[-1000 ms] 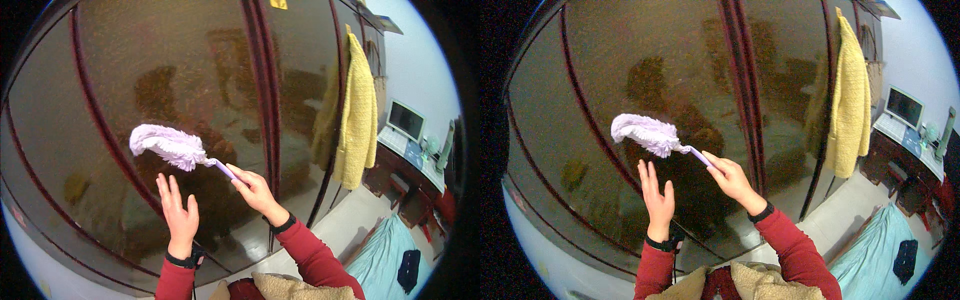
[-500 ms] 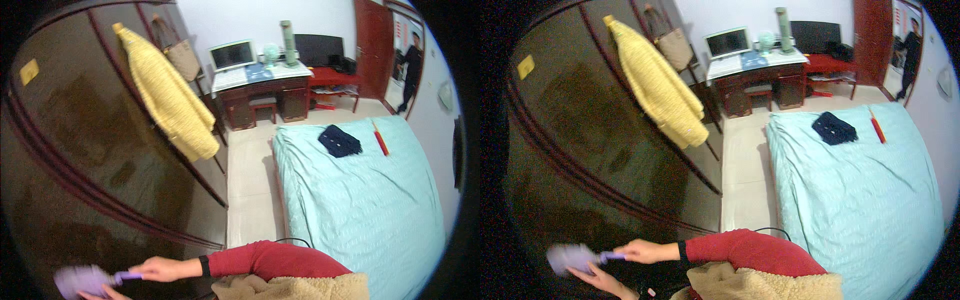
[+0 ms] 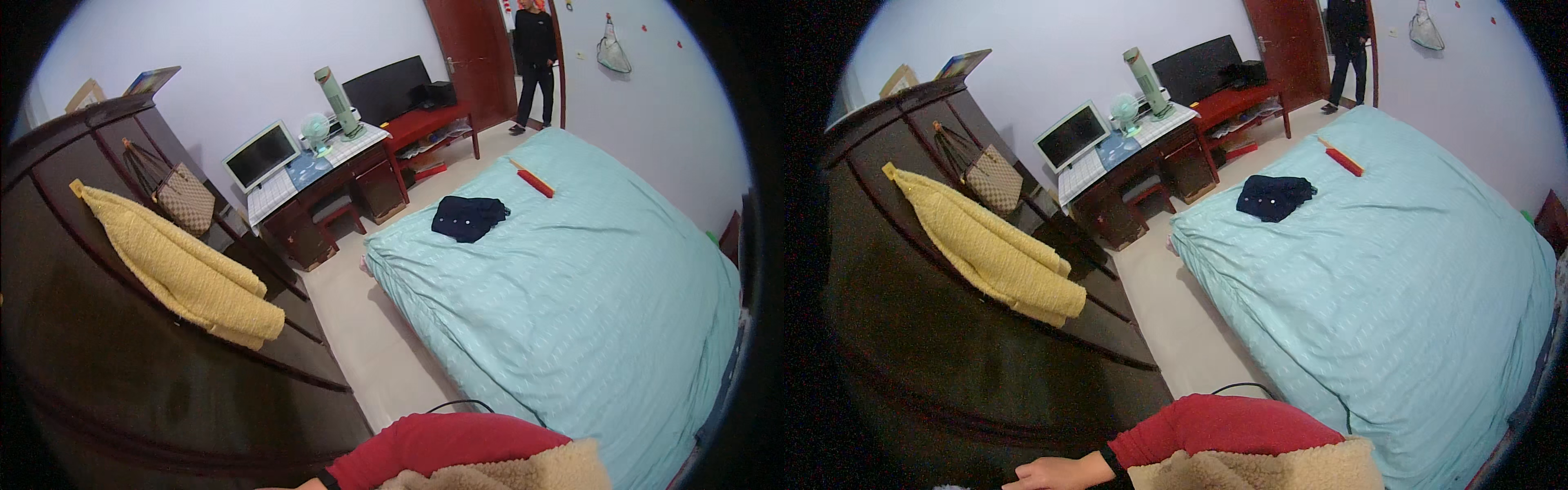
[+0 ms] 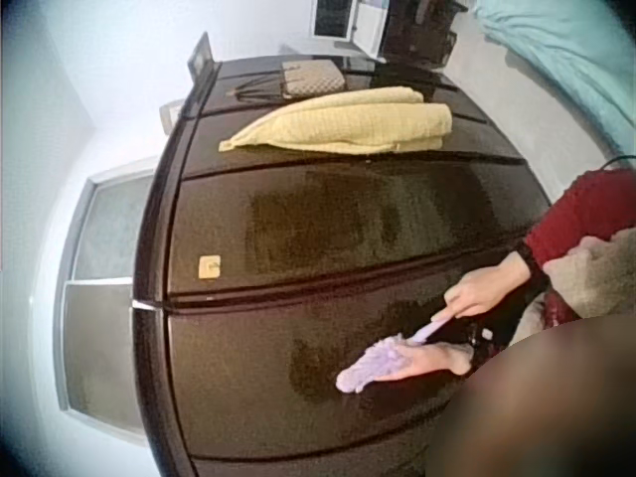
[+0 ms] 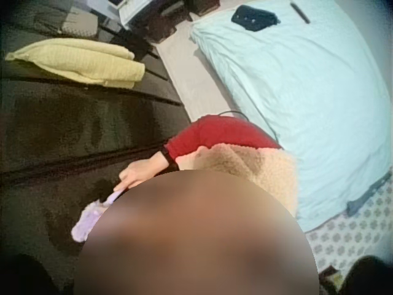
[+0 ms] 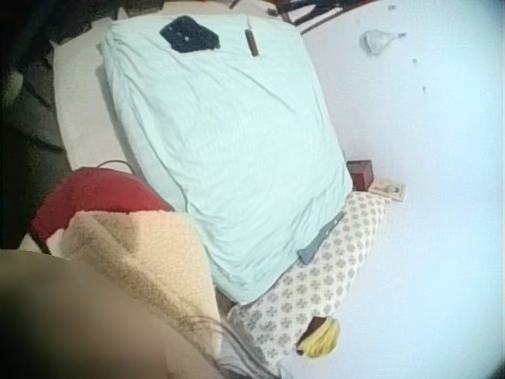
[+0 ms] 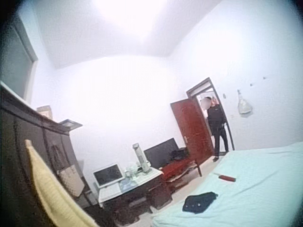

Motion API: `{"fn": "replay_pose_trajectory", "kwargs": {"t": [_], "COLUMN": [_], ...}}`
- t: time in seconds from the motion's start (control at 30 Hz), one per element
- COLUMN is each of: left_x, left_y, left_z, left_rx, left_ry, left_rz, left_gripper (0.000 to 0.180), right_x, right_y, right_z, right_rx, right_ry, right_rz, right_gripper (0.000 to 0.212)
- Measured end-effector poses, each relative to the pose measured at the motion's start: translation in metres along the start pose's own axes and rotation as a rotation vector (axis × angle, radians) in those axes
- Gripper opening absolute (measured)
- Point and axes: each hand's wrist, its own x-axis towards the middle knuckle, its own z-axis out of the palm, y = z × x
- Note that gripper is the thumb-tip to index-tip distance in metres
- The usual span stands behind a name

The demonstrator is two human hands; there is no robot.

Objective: The person uses a purple duster to wipe the surface of a dark wooden wardrobe and the adjacent wall in a bedroom. They repeatedly sweep the duster across the wardrobe doors and side panels, occasionally moving to the nearby wall and back.

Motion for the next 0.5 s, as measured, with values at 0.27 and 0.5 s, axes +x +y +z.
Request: {"fn": "replay_pose_trajectory", "kwargs": {"t": [0.27,0.5], "left_x": [0.005,0.010], "left_y": [-0.005,-0.009], "left_z": [0.005,0.002], "left_rx": [-0.009,-0.002], "left_ry": [-0.016,-0.016], "left_rz": [-0.003,-0.004], "left_gripper": [0.078,0.076], "right_x": [0.009,0.018], "right_y": [0.008,-0.001], "right_z": [-0.014,-0.021], "right_rx": [0.200,0.300], "right_ry": [-0.065,-0.019], "right_rz": [0.025,0.063], "right_gripper": [0.046,0.043]}}
